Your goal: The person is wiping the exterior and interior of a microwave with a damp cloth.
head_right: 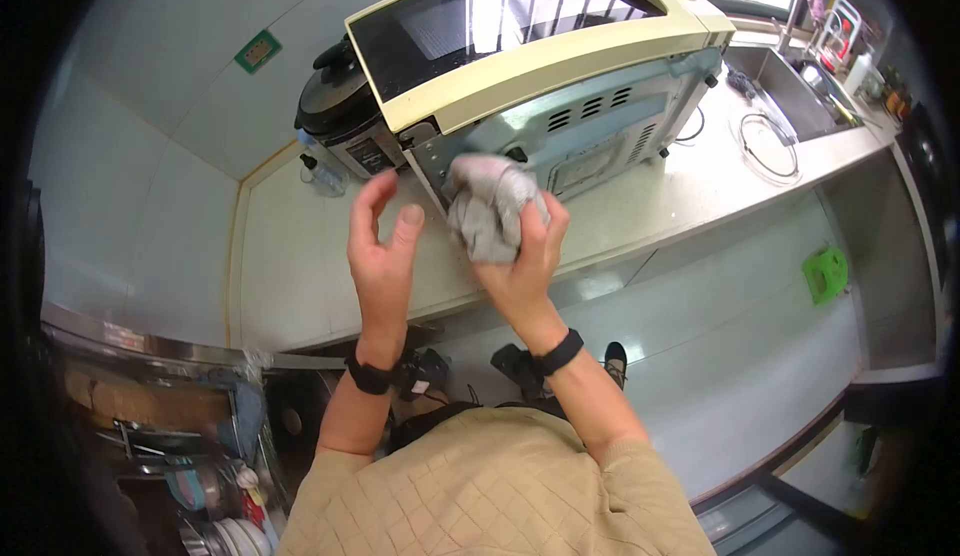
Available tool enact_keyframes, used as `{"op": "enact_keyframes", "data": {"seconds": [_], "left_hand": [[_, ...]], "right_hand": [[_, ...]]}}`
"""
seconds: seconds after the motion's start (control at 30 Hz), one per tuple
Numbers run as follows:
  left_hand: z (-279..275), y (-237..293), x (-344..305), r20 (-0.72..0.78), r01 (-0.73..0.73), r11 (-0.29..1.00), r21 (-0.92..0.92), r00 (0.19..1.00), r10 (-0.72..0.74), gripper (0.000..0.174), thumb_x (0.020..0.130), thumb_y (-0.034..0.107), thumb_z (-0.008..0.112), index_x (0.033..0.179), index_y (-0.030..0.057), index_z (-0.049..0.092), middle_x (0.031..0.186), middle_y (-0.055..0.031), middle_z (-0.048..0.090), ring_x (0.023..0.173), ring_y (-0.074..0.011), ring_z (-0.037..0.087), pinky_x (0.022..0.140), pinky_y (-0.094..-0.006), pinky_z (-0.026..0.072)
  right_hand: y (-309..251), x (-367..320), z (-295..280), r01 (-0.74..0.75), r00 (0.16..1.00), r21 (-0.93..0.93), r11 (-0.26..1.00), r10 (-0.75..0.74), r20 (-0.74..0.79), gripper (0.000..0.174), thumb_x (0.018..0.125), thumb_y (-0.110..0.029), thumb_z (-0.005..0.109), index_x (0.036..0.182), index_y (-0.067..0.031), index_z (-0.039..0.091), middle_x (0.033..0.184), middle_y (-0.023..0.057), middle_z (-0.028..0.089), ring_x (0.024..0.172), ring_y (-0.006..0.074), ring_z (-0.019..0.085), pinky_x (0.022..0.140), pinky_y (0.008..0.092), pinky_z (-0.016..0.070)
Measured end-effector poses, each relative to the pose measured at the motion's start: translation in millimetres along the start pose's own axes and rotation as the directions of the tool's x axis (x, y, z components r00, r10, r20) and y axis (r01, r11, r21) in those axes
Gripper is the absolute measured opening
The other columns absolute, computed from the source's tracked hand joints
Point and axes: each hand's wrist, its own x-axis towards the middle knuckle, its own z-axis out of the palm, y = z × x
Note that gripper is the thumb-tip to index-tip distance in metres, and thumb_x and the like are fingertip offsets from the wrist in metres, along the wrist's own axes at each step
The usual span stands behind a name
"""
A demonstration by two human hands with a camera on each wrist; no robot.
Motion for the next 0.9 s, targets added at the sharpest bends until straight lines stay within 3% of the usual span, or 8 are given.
{"op": "enact_keyframes", "data": {"seconds": [0.07,0.23,0.3,0.43,0.5,0.6,0.73,0.9], "left_hand": [[5,4,13,0.012,-0.111,0.946,-0.304,0.993,0.12,0.055,0.092,0.015,0.047,0.138,-0.001,0.022,0.144,-0.0139,0.025,0.131,-0.0206,0.026,0.105,-0.0293,0.0204],[12,-4,16,0.071,-0.156,0.962,-0.226,0.982,0.175,0.054,0.095,0.019,0.038,0.143,0.0114,0.013,0.14,-0.0068,0.03,0.119,-0.0155,0.038,0.097,-0.0315,0.0321],[14,3,15,0.043,-0.138,0.929,-0.343,0.986,0.163,0.052,0.093,0.008,0.039,0.14,-0.0004,0.017,0.145,-0.0114,0.022,0.131,-0.0181,0.024,0.105,-0.0276,0.0197],[16,10,16,0.081,-0.082,0.888,-0.452,0.988,0.133,0.054,0.093,0.007,0.039,0.141,0.0004,0.015,0.145,-0.0096,0.021,0.131,-0.0174,0.023,0.105,-0.0272,0.0199],[19,6,16,0.028,-0.071,0.885,-0.46,0.995,0.094,0.051,0.096,0.019,0.038,0.142,0.0129,0.019,0.14,-0.0061,0.03,0.121,-0.0165,0.038,0.096,-0.0325,0.034],[13,8,17,0.008,-0.011,0.905,-0.426,1.0,0.016,0.049,0.095,0.021,0.042,0.14,0.0113,0.026,0.135,-0.006,0.038,0.116,-0.0152,0.043,0.092,-0.0317,0.0381],[18,6,20,-0.086,0.028,0.86,-0.509,0.993,-0.084,0.045,0.094,0.021,0.045,0.135,0.0068,0.034,0.127,-0.0055,0.047,0.11,-0.0149,0.048,0.087,-0.032,0.0414],[19,-4,17,-0.192,0.053,0.742,-0.668,0.951,-0.241,0.024,0.093,0.021,0.046,0.109,0.0028,0.049,0.114,-0.0084,0.055,0.106,-0.0196,0.052,0.086,-0.0364,0.0425]], "right_hand": [[8,-9,8,-0.024,0.998,-0.27,0.963,0.041,0.056,0.069,0.061,-0.018,0.076,0.118,-0.0131,0.038,0.11,0.0204,0.046,0.093,0.0359,0.053,0.068,0.041,0.0489],[27,-76,18,-0.318,0.922,-0.264,0.911,0.362,0.136,0.058,0.06,-0.02,0.075,0.11,-0.0116,0.046,0.106,0.0187,0.048,0.094,0.0352,0.053,0.066,0.0405,0.0489],[25,-86,13,-0.402,0.758,-0.429,0.809,0.556,0.34,0.055,0.06,-0.021,0.074,0.108,-0.0115,0.049,0.106,0.0173,0.048,0.095,0.0337,0.053,0.066,0.0407,0.0489],[12,-60,2,-0.421,0.776,-0.375,0.826,0.542,0.323,0.053,0.06,-0.022,0.073,0.107,-0.0111,0.052,0.108,0.0164,0.048,0.096,0.0329,0.053,0.067,0.0401,0.0489],[-7,-29,0,-0.333,0.902,-0.204,0.921,0.374,0.214,0.051,0.059,-0.022,0.074,0.105,-0.0106,0.054,0.109,0.0172,0.048,0.095,0.0335,0.054,0.066,0.0392,0.0491],[-16,0,12,-0.246,0.963,-0.165,0.955,0.26,0.073,0.047,0.059,-0.023,0.074,0.101,-0.0105,0.057,0.11,0.0173,0.048,0.093,0.0332,0.055,0.064,0.0383,0.0493],[24,-45,17,-0.167,0.964,-0.221,0.961,0.206,0.167,0.044,0.058,-0.024,0.075,0.096,-0.0105,0.057,0.11,0.0167,0.048,0.09,0.0327,0.057,0.063,0.0378,0.0495],[34,-80,-5,-0.317,0.754,-0.434,0.843,0.502,0.425,0.043,0.057,-0.023,0.074,0.094,-0.0106,0.057,0.109,0.0152,0.048,0.085,0.0313,0.058,0.063,0.0385,0.0495]]}}
